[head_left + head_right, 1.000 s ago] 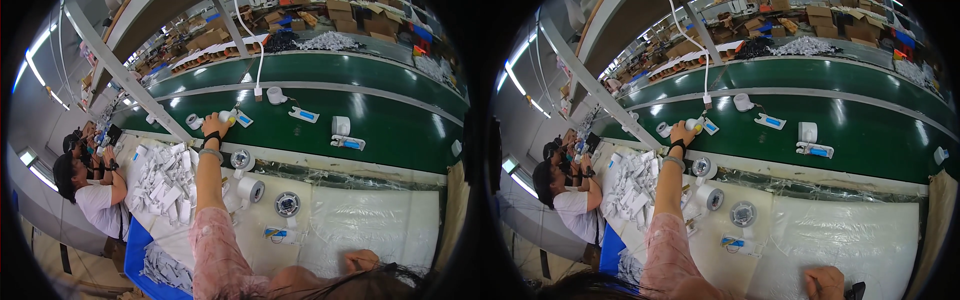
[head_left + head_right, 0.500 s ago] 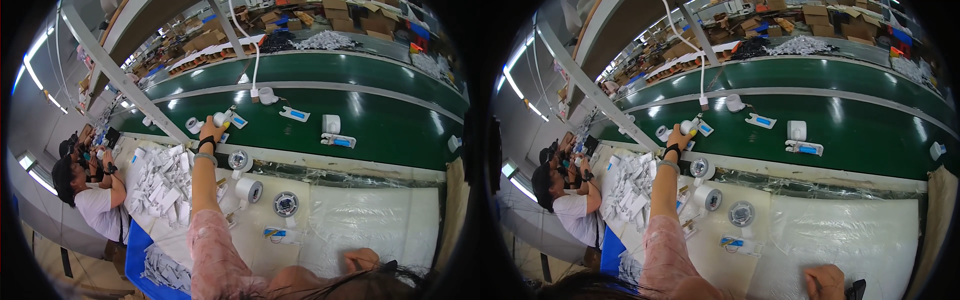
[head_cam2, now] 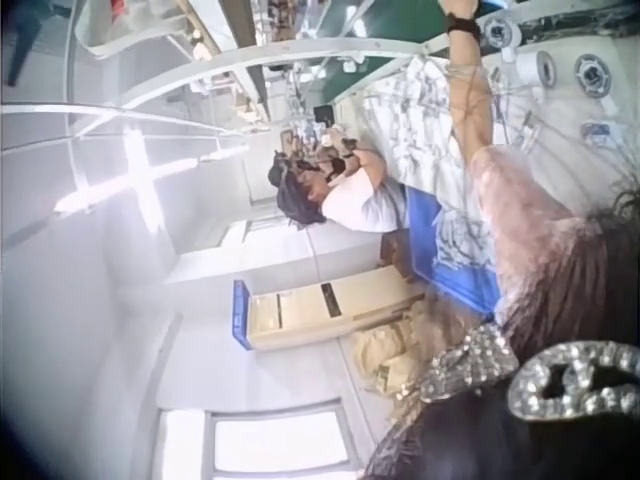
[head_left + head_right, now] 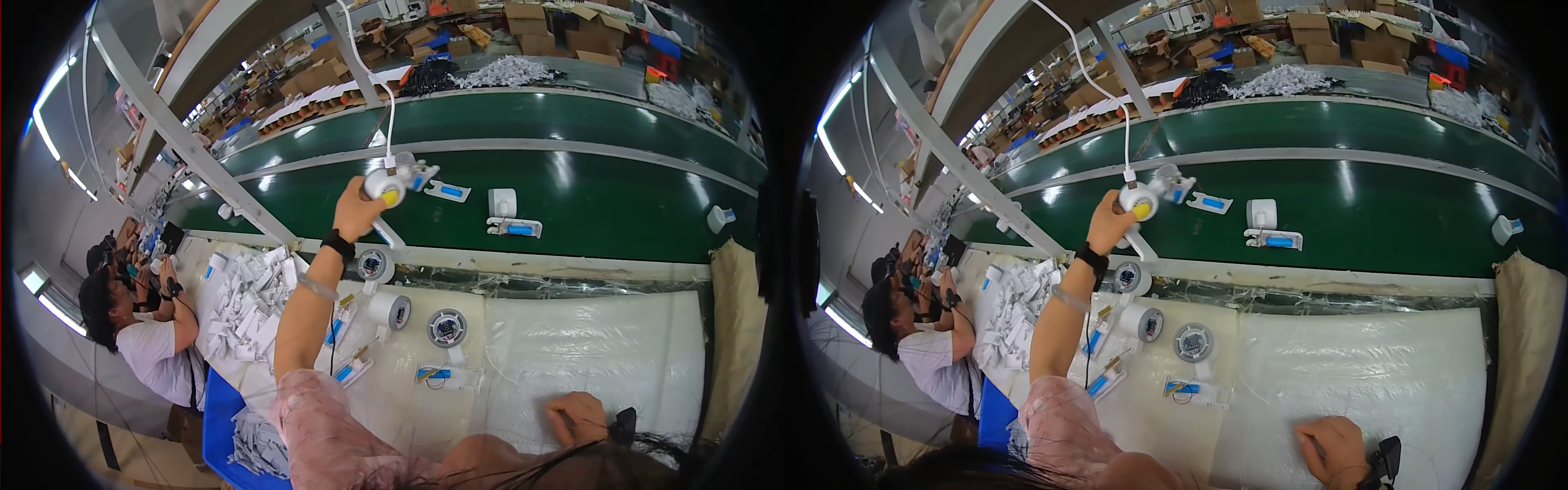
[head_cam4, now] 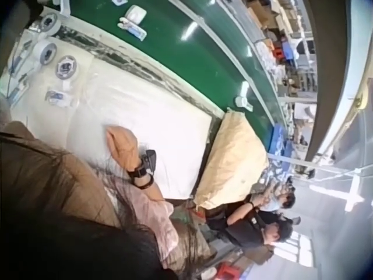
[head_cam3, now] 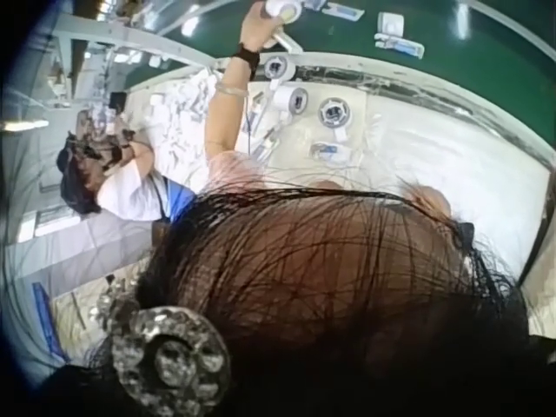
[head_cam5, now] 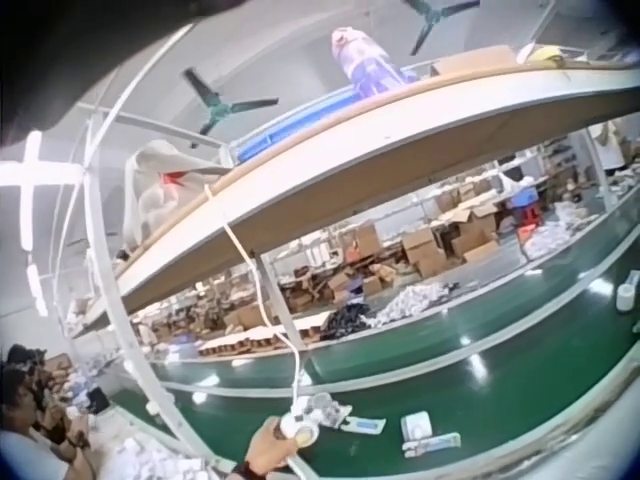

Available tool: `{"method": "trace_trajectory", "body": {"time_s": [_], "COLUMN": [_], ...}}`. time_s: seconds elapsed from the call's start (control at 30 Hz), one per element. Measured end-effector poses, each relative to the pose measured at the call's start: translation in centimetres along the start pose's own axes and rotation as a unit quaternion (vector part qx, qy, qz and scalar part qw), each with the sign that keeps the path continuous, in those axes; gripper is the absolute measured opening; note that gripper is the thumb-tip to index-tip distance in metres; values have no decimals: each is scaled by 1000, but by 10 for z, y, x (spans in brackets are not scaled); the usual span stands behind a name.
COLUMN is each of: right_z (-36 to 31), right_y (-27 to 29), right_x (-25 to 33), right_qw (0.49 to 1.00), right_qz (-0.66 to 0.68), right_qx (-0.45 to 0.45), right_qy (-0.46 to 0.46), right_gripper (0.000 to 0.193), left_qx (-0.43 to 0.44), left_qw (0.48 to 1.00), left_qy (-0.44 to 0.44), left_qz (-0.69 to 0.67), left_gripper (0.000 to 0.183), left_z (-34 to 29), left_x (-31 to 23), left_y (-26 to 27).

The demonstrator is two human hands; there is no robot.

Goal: The person picks up a fan base from the conveyor belt, fits a battery and a circuit board into the housing by hand, and places the assembled unit back onto the belt.

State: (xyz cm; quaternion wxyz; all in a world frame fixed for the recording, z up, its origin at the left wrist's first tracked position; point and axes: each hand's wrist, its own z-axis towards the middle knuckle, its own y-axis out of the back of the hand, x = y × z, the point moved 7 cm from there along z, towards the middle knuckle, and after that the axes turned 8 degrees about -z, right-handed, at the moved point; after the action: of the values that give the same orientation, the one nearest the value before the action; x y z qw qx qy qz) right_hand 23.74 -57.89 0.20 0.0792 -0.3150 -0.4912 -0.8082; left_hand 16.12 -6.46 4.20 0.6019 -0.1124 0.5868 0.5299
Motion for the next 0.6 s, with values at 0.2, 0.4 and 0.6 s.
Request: {"method": "trace_trajectory", "body": {"time_s": [0.2,0.4,0.6], "right_z": [5,-3,5], "right_y": [-13,33,31], "right_x": [-10,-4,-10], "right_qw": [997,981,977], "right_qz": [58,107,72], "right_qx": [37,-161,-200], "right_qy": [31,-26,24], "right_gripper": [14,14,18], "left_qx": [146,379,466], "left_qw": [960,921,882], "left_qy": [-27,-77,57], "left_qz": [-238,-50,-48], "left_gripper": [47,65,50], "left_z": [-93,-188,-123], "left_x": [-104,-153,-101], "left_y": [-46,-118,-119]}}
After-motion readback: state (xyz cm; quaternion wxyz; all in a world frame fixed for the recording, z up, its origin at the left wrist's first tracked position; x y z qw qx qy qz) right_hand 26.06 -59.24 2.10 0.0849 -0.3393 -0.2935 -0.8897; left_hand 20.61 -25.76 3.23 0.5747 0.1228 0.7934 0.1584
